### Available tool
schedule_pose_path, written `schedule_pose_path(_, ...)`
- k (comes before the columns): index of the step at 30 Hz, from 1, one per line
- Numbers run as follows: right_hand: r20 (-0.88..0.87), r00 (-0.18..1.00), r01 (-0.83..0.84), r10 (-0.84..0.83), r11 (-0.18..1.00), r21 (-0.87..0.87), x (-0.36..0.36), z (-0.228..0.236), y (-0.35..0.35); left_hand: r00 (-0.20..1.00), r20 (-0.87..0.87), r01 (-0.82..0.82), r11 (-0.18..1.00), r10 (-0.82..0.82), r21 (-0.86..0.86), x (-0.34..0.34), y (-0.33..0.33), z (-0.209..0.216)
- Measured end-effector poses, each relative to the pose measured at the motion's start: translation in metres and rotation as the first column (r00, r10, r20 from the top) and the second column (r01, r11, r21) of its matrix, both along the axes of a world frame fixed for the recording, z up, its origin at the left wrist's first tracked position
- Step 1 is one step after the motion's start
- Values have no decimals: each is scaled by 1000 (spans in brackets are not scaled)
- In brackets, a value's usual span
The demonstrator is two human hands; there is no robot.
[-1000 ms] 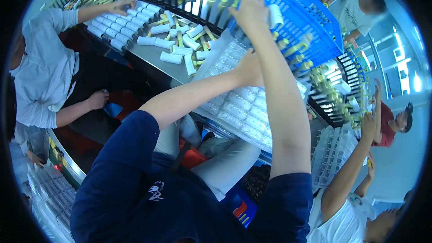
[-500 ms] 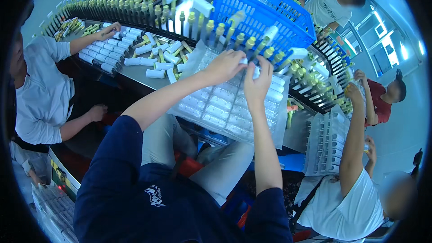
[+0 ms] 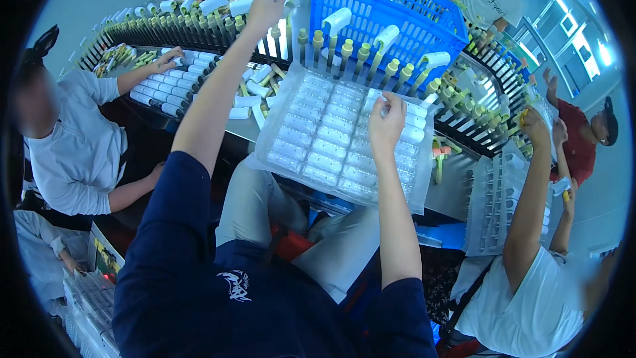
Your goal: Packing small bottles into partitioned trays on an assembly line.
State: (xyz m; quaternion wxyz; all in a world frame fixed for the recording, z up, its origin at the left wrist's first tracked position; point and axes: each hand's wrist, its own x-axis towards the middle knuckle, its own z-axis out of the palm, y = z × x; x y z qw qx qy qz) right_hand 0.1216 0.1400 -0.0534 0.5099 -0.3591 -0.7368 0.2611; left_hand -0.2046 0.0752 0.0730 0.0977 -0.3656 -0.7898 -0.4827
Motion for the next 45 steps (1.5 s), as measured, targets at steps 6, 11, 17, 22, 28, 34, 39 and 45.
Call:
schedule_pose_path(6,17,999,-28,28,1000,-5,-7,4,-5,965,-212,18,843,-156,-538,-73,0,26)
schedule_pose_path(11,9,1000,-13,13,1000,-15,0,-3,0,699,-715,-311,892,-18,-326,-65,-17,-20)
schedule_pose_path(17,307,927,109,-215,938,328,-6,-7,-6,539,-813,-145,975,221,169,-42,-54,-28)
schedule_pose_path(22,191,973,89,-132,972,218,-1,2,-1,716,-635,420,905,-290,61,101,-59,-78)
schedule_pose_path(28,454,838,172,-304,935,309,39,17,27,602,-454,686,717,-657,-128,205,5,-94)
schedule_pose_path(34,420,872,71,-250,915,396,60,5,26,643,-444,578,776,-624,-252,222,38,-124)
schedule_pose_path(39,413,859,119,-302,903,412,58,7,23,663,-393,593,768,-637,-244,220,35,-125)
schedule_pose_path(45,400,847,173,-350,893,416,56,7,22,660,-283,641,718,-696,-269,212,38,-123)
